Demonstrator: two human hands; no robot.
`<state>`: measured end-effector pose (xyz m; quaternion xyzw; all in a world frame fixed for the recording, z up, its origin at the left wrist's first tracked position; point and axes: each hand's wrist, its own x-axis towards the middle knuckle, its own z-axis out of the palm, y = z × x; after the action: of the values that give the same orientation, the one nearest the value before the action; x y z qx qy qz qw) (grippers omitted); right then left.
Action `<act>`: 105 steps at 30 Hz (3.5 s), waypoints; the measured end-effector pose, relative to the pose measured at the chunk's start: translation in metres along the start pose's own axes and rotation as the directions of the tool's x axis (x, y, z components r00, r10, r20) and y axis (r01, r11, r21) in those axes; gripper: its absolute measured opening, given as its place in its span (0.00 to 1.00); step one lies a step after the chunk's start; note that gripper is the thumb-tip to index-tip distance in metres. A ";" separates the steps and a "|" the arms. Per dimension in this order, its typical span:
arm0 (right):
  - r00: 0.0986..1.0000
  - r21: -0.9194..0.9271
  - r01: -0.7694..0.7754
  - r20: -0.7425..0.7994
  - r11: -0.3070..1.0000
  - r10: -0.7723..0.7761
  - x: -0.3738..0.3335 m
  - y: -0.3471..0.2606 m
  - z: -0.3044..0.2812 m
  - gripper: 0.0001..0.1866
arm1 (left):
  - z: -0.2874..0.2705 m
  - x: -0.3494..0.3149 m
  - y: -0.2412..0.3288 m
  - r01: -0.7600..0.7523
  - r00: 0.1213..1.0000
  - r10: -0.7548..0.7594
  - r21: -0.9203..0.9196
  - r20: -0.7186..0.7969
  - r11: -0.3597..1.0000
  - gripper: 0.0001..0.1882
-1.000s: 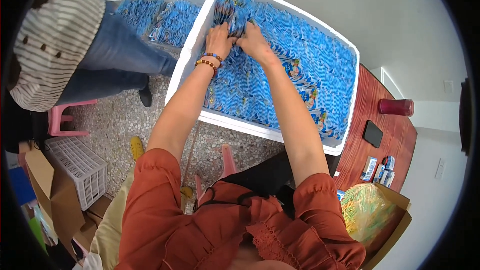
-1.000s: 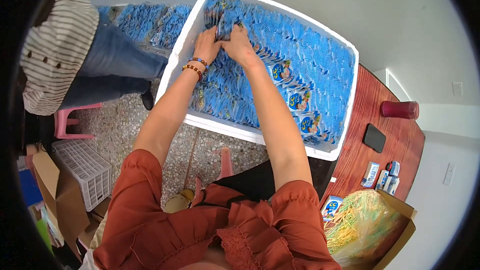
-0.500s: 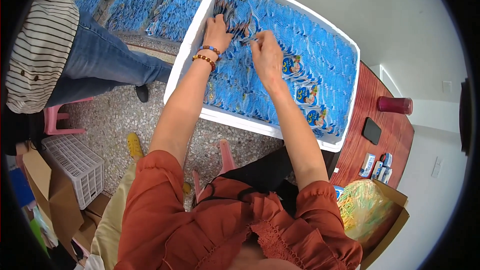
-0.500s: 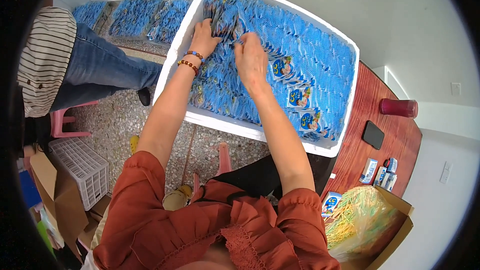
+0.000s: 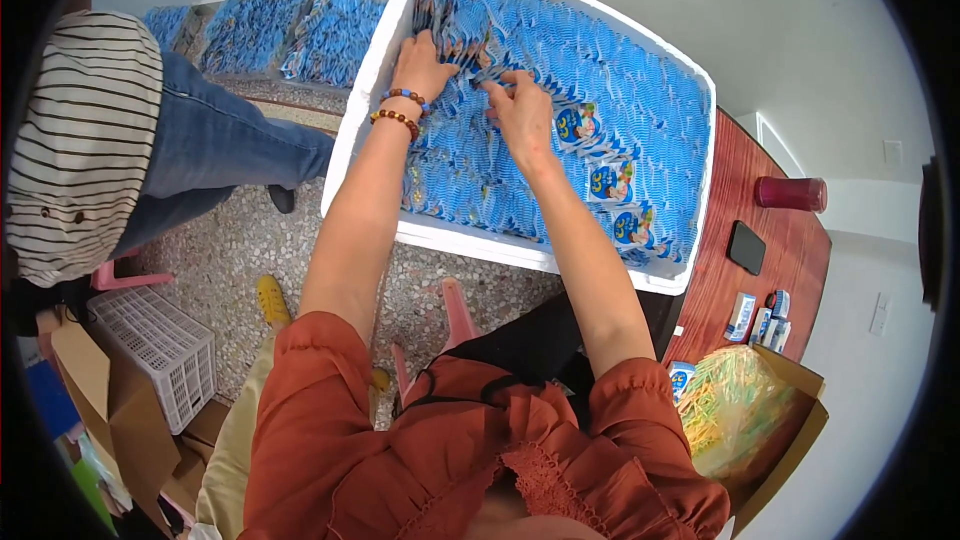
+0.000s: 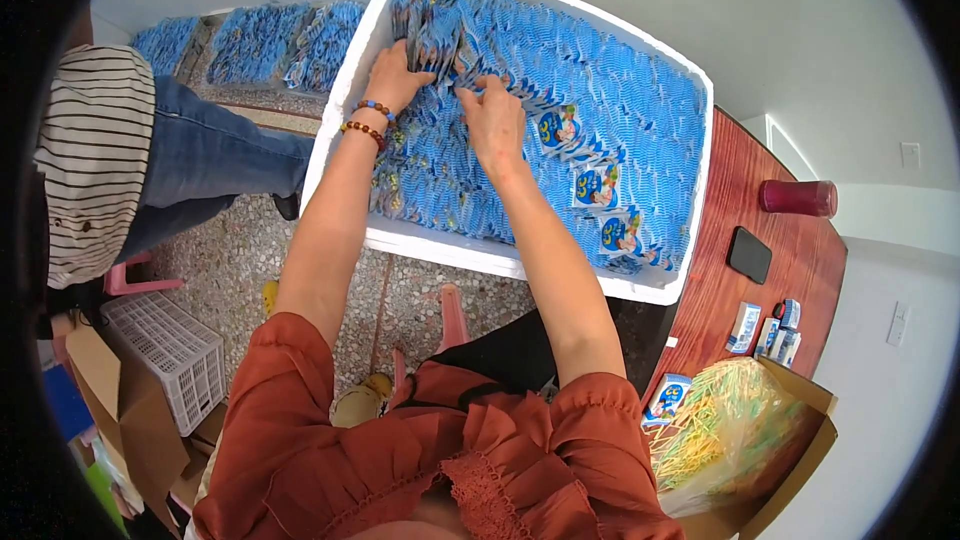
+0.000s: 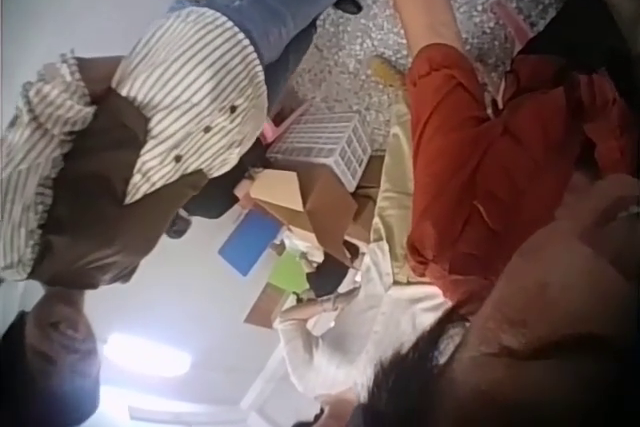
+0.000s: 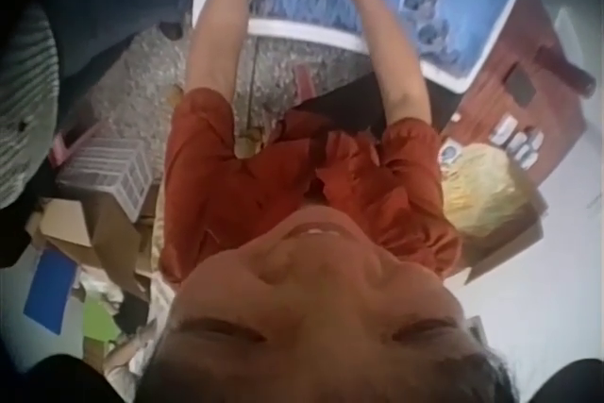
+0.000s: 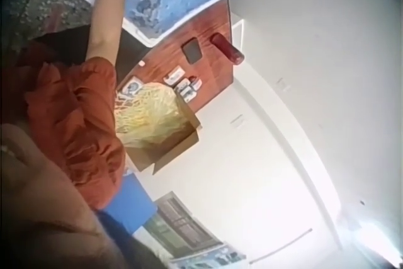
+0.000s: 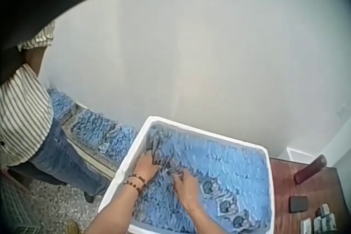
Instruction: Packing small blue packets into a cardboard box containing yellow shredded paper filler.
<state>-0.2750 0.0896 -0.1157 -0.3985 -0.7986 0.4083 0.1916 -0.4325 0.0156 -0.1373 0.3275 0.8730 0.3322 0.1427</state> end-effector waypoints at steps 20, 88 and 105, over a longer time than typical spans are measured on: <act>0.976 -0.197 0.116 -0.159 0.974 -0.148 0.018 -0.017 0.009 0.14 | 0.006 -0.002 -0.001 -0.031 0.998 0.032 0.008 -0.048 0.999 0.31; 0.531 -0.267 -0.489 -0.846 0.831 0.041 -0.470 0.177 -0.337 0.12 | 0.209 -0.414 0.312 -0.870 -0.228 0.918 -0.492 0.323 -0.043 0.55; 0.516 0.616 0.222 -0.732 0.756 0.445 -0.516 0.145 -0.315 0.06 | 0.172 -0.469 0.312 0.260 0.193 0.656 -0.682 0.730 0.683 0.15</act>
<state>0.3073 -0.1115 -0.0355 -0.5078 -0.3786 0.4195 0.6503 0.1459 -0.0371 -0.0399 0.5017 0.3325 0.3667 0.7094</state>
